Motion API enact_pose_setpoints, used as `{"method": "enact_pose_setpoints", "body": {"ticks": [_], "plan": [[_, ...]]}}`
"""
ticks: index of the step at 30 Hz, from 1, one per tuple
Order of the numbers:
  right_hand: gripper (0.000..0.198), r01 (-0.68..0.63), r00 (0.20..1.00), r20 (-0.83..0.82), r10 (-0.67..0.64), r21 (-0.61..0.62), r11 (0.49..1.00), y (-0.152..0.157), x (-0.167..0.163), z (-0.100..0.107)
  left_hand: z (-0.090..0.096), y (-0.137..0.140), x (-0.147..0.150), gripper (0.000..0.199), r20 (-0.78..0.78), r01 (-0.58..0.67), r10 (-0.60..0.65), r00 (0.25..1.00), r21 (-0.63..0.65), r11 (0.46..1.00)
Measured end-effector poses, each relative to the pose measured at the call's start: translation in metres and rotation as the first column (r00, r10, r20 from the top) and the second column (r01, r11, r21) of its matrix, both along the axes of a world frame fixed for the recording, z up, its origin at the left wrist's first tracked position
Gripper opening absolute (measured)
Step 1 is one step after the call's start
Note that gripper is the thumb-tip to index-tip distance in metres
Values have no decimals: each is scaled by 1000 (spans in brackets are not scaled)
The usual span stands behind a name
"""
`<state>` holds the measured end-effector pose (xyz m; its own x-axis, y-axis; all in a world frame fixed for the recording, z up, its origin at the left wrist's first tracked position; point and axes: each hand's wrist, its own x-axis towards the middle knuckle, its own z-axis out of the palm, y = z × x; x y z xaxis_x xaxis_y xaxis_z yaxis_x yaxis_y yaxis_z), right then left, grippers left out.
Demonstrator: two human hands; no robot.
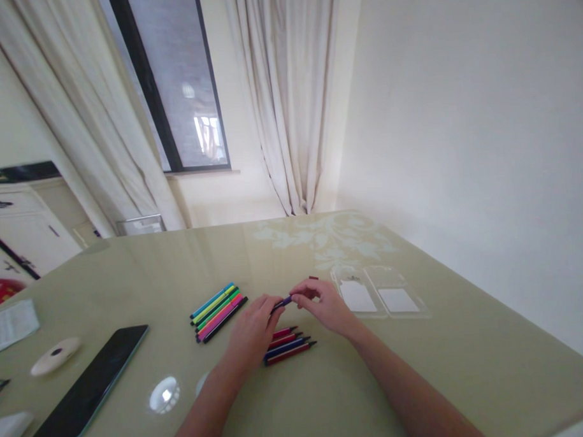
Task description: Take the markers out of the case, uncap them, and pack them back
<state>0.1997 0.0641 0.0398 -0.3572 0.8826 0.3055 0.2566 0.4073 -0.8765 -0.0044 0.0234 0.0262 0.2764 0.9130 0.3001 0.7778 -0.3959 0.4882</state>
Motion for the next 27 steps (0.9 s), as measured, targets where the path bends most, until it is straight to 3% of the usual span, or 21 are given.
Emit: {"method": "enact_pose_setpoints", "body": {"ticks": [9, 22, 27], "plan": [[20, -51, 998, 22, 51, -14, 999, 0, 1, 2, 12, -6, 3, 39, -125, -8, 6, 992, -19, 1000], [17, -41, 999, 30, 42, -17, 999, 3, 4, 1, 9, -3, 4, 36, -154, -75, 61, 986, -84, 994], [21, 115, 993, 13, -115, 2, 993, 13, 16, -1, 1, 2, -2, 34, -86, -154, 142, 986, -155, 976]]}}
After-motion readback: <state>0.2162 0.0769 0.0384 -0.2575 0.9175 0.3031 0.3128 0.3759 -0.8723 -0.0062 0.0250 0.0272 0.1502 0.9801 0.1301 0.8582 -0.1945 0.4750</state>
